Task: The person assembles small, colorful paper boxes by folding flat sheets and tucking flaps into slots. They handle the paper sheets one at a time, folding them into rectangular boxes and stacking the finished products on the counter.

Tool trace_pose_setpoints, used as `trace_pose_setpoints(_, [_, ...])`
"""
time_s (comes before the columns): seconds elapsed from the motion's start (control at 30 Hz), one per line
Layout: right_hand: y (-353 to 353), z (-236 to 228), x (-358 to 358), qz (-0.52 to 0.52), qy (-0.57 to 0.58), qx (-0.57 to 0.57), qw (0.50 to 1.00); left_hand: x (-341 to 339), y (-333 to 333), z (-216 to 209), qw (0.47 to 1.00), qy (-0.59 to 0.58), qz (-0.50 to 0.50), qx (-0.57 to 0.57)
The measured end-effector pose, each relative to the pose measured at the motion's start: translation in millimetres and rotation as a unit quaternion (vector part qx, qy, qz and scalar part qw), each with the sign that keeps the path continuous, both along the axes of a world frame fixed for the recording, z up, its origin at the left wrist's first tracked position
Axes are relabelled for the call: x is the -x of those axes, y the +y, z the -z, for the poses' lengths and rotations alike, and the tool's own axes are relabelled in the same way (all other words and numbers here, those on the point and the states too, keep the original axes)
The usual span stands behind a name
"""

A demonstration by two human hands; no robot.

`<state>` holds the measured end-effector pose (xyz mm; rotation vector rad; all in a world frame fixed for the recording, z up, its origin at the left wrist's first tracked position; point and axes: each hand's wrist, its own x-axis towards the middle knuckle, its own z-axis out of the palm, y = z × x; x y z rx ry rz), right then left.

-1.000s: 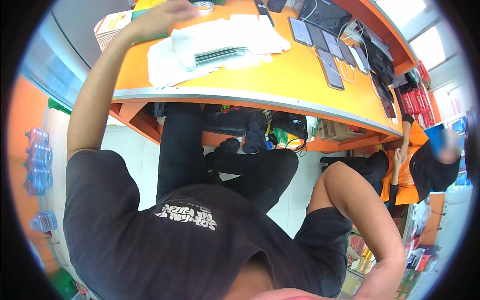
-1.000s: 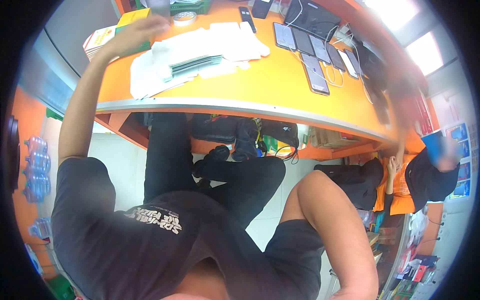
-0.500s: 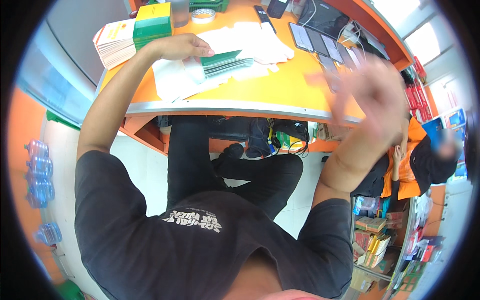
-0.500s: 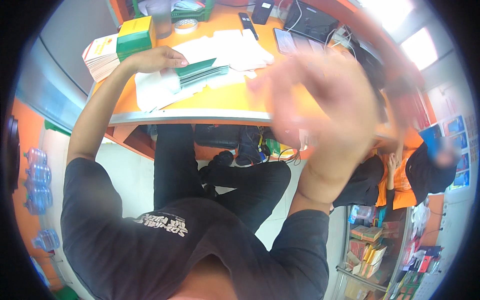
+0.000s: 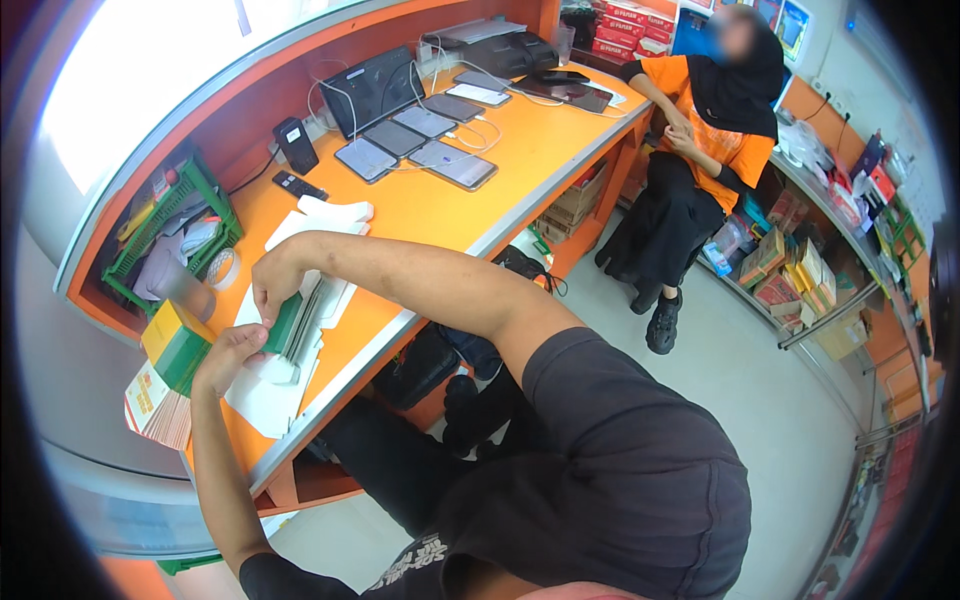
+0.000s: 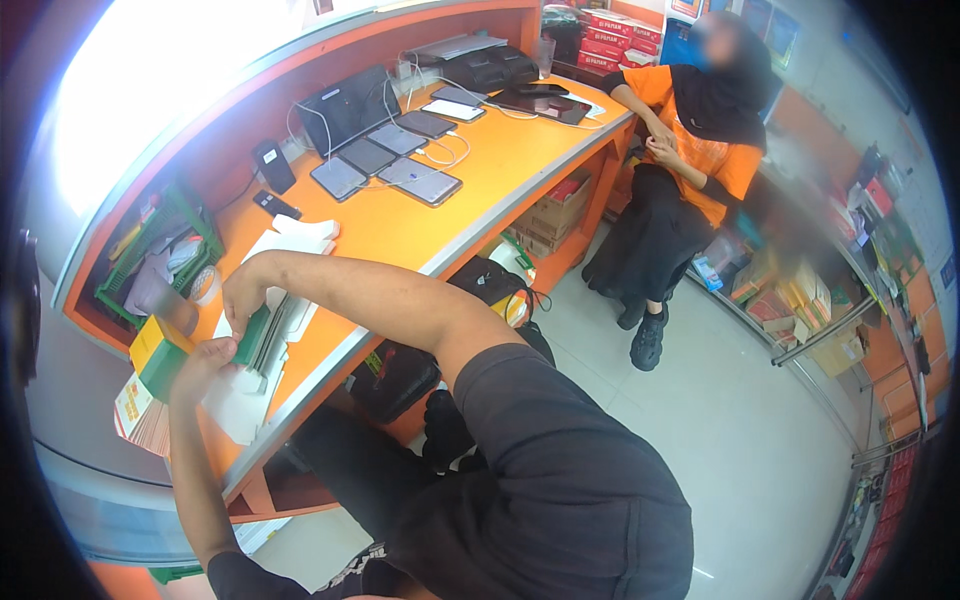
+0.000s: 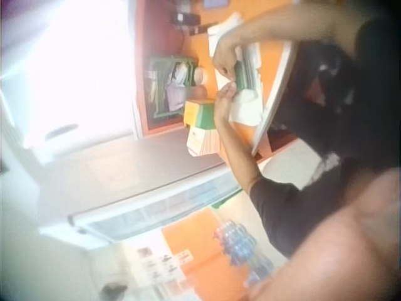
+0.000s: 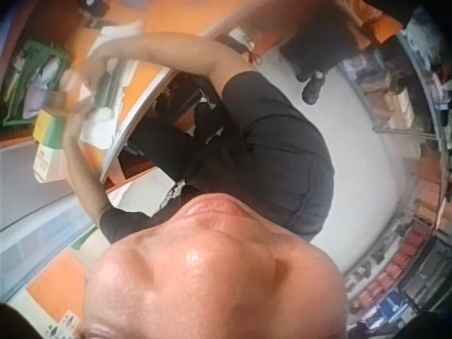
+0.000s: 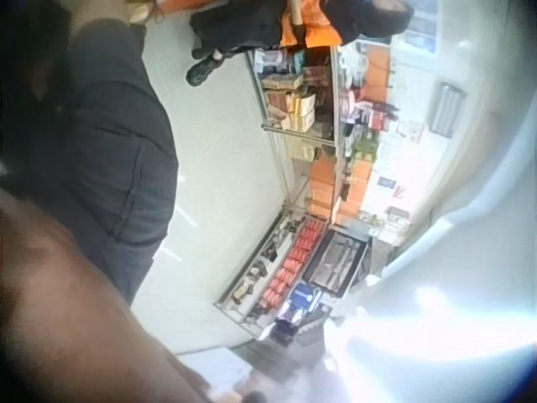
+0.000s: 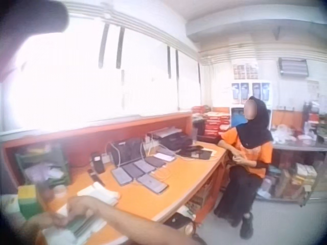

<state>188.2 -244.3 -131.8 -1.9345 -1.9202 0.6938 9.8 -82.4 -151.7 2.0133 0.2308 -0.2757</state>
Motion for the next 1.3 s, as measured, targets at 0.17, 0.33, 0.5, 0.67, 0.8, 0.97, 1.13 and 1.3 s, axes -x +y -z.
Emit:
trace_pose_setpoints(0.17, [5,6,-14,0.000,0.127,0.095,0.987,-4,5,-6,0.999,0.033,0.029,0.014])
trace_pose_setpoints(0.33, [-1,5,-26,-0.035,0.133,0.104,0.985,0,1,-8,0.995,0.016,0.100,0.024])
trace_pose_setpoints(0.5, [2,-3,-28,-0.075,0.175,0.131,0.973,-1,10,-2,0.996,0.040,0.072,0.038])
trace_pose_setpoints(0.67, [11,1,-32,-0.044,0.240,0.186,0.952,-3,11,2,0.995,0.033,0.096,0.021])
trace_pose_setpoints(0.8, [15,1,-34,-0.061,0.280,0.205,0.936,-1,13,-1,0.997,0.050,0.041,0.033])
trace_pose_setpoints(0.97, [21,-5,-33,-0.050,0.266,0.255,0.928,-3,18,0,0.994,0.056,0.006,0.099])
trace_pose_setpoints(1.13, [26,-10,-20,-0.011,0.218,0.244,0.945,0,5,2,0.998,-0.002,-0.036,0.045])
trace_pose_setpoints(1.3, [11,-27,5,-0.056,-0.004,0.047,0.997,13,-24,-21,0.982,-0.081,-0.084,-0.146])
